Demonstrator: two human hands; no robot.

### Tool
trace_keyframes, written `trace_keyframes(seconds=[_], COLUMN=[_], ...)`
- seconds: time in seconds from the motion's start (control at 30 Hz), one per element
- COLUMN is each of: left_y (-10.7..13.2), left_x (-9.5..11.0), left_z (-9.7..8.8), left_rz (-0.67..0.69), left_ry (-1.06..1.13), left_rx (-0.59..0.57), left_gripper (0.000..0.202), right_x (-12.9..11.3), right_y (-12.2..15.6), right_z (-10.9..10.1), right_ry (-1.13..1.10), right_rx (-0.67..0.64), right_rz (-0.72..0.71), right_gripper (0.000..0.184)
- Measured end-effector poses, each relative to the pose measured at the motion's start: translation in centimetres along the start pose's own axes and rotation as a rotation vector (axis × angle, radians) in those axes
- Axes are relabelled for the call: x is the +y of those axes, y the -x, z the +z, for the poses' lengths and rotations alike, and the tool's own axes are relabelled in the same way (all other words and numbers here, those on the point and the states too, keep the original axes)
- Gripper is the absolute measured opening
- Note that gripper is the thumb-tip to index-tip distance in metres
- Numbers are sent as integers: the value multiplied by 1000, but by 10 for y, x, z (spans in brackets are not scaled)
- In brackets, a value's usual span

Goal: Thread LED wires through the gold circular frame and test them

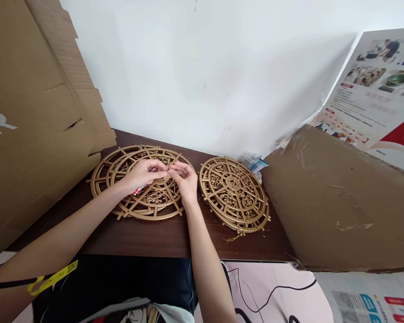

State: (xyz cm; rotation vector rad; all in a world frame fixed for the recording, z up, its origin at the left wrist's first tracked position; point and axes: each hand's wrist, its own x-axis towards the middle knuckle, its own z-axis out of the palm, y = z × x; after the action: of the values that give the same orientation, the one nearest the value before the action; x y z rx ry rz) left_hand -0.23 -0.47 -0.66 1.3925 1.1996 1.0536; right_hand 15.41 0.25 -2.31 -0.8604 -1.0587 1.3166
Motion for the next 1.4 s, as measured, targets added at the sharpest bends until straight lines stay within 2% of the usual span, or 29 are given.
trace_keyframes(seconds=[0.13, 0.27, 0.73, 1.03, 1.4], left_y=[0, 2, 2, 2, 1], left_x=[1, 4, 4, 3, 1], left_z=[1, 2, 2, 1, 2], left_rz=[-2, -29, -13, -23, -5], left_ry=[32, 22, 11, 47, 39], left_rx=[23, 10, -1, -17, -26], left_gripper=[12, 7, 9, 10, 9], right_x=[2, 4, 5, -1, 1], right_y=[1, 3, 3, 7, 6], right_z=[2, 2, 1, 6, 6], right_ry=[207, 284, 248, 191, 123], right_rx=[-24, -76, -53, -118, -68], right_rz=[-69, -96, -54, -38, -38], right_gripper=[27, 28, 26, 25, 21])
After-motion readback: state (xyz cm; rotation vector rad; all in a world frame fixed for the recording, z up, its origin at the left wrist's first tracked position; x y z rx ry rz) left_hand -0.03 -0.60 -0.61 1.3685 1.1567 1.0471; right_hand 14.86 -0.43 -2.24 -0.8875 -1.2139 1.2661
